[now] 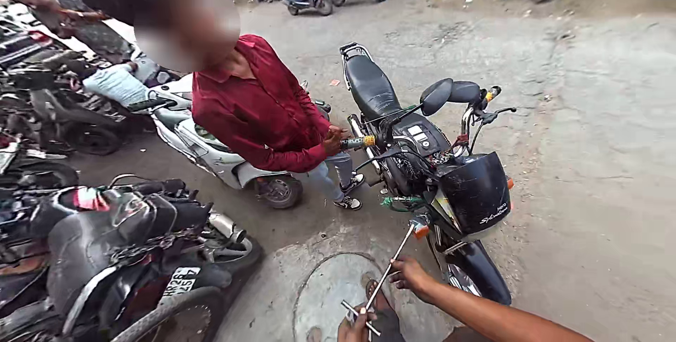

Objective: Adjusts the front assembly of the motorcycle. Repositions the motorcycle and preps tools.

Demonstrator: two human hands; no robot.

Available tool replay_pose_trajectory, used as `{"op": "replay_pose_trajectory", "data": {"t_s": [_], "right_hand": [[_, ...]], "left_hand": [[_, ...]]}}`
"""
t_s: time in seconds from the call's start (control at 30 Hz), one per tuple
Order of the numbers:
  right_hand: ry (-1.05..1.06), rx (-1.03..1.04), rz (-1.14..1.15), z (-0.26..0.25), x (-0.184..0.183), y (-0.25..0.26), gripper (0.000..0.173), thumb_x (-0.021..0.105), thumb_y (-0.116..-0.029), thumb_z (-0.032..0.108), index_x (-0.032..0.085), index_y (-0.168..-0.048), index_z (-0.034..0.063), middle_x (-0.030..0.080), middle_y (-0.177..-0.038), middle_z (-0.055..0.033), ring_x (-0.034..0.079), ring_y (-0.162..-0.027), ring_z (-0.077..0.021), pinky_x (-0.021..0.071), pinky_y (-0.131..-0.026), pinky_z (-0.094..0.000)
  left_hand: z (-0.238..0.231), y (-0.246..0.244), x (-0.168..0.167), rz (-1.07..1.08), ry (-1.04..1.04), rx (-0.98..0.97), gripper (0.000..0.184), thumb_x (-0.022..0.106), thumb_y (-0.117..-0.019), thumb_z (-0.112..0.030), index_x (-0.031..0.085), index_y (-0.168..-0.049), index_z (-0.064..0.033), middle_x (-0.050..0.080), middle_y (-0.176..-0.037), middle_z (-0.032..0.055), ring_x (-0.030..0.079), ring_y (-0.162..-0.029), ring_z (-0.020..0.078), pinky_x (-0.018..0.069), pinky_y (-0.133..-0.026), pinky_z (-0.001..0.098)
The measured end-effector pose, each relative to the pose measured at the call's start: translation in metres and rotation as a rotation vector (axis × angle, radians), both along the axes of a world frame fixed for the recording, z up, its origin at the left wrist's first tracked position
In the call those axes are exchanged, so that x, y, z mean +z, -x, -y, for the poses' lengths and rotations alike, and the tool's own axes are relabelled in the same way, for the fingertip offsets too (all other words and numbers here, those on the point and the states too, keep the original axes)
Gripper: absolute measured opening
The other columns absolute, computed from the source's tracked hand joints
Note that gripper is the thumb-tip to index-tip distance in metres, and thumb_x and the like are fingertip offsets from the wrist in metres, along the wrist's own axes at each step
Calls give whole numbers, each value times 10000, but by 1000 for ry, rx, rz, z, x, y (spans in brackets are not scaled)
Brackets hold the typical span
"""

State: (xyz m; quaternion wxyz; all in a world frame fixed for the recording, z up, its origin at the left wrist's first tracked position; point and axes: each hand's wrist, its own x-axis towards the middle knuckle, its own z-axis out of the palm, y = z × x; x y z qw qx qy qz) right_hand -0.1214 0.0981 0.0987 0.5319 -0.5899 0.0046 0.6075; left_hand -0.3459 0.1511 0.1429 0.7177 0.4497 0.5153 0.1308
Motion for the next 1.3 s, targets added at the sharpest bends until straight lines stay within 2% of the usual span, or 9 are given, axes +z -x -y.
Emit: {"op": "replay_pose_trajectory", "data": {"t_s": [0.3, 0.7, 0.93, 1.03, 1.07, 1.1, 1.13, 1.2, 1.3], "right_hand": [[281, -493, -44, -108, -21, -42, 257, 433, -1115, 228, 506, -1268, 34, 719, -943, -129, 708, -744, -200, 565, -630, -326], [357, -713, -70, -136, -37, -74, 238, 437, -1113, 198, 478, -1265, 20, 695, -851, -136, 692, -648, -198, 583, -589, -326], [623, -585, 117, -152, -43, -67, 306, 487, -1094, 259, 554, -1274, 21, 705, -932, -128, 715, -717, -201, 605, -664, -359], [603, -592, 60, -155, -45, -58, 303, 496, -1086, 267, 543, -1284, 42, 717, -911, -115, 712, -709, -196, 596, -640, -354], [553, -613, 2, -156, -45, -51, 286, 500, -1088, 264, 546, -1254, 36, 712, -873, -110, 695, -675, -187, 580, -609, -338], [505, -628, -50, -157, -44, -43, 276, 498, -1093, 266, 557, -1222, 28, 710, -843, -103, 677, -643, -175, 564, -584, -321], [462, -635, -92, -159, -43, -36, 271, 489, -1099, 265, 556, -1209, 26, 713, -836, -100, 671, -630, -168, 557, -574, -309], [441, -657, -121, -162, -47, -27, 249, 479, -1104, 242, 527, -1221, 28, 715, -833, -98, 661, -608, -157, 549, -554, -295], [470, -669, -139, -167, -48, -17, 231, 477, -1106, 236, 512, -1230, 44, 721, -833, -84, 653, -592, -137, 540, -547, -278]], "left_hand": [[-171, -93, -39, -67, 194, -256, 232, 482, -1097, -155, 632, -1154, 13, 732, -812, 107, 314, -383, 27, 239, -354, 205], [-226, -155, -56, -136, 355, -391, 251, 473, -1085, -146, 670, -1145, -2, 736, -825, 97, 281, -383, 30, 209, -354, 211], [-239, -156, -81, -60, 765, -240, 300, 397, -1058, -149, 620, -1152, 28, 697, -858, 132, 310, -356, 29, 262, -318, 183], [-233, -152, -97, -188, 196, -680, 231, 469, -1082, -106, 645, -1201, -14, 763, -913, 67, 467, -490, 29, 370, -454, 201], [-231, -148, -98, -268, -131, -874, 228, 543, -1055, -133, 712, -1197, -76, 780, -1002, 15, 644, -712, 60, 524, -674, 271], [-227, -144, -95, -309, -422, -1031, 272, 566, -1024, -155, 734, -1237, -155, 757, -1136, 5, 706, -960, 134, 572, -893, 388], [-224, -139, -92, -313, -675, -1157, 365, 572, -991, -151, 702, -1324, -224, 706, -1284, 12, 706, -1074, 226, 571, -943, 490], [-220, -129, -89, -361, -993, -1327, 554, 611, -934, -168, 559, -1478, -262, 551, -1491, 83, 730, -956, 322, 616, -768, 528], [-224, -103, -78, -473, -774, -1142, 603, 637, -925, -158, 496, -1508, -102, 519, -1495, 194, 720, -990, 405, 605, -801, 580]]}}
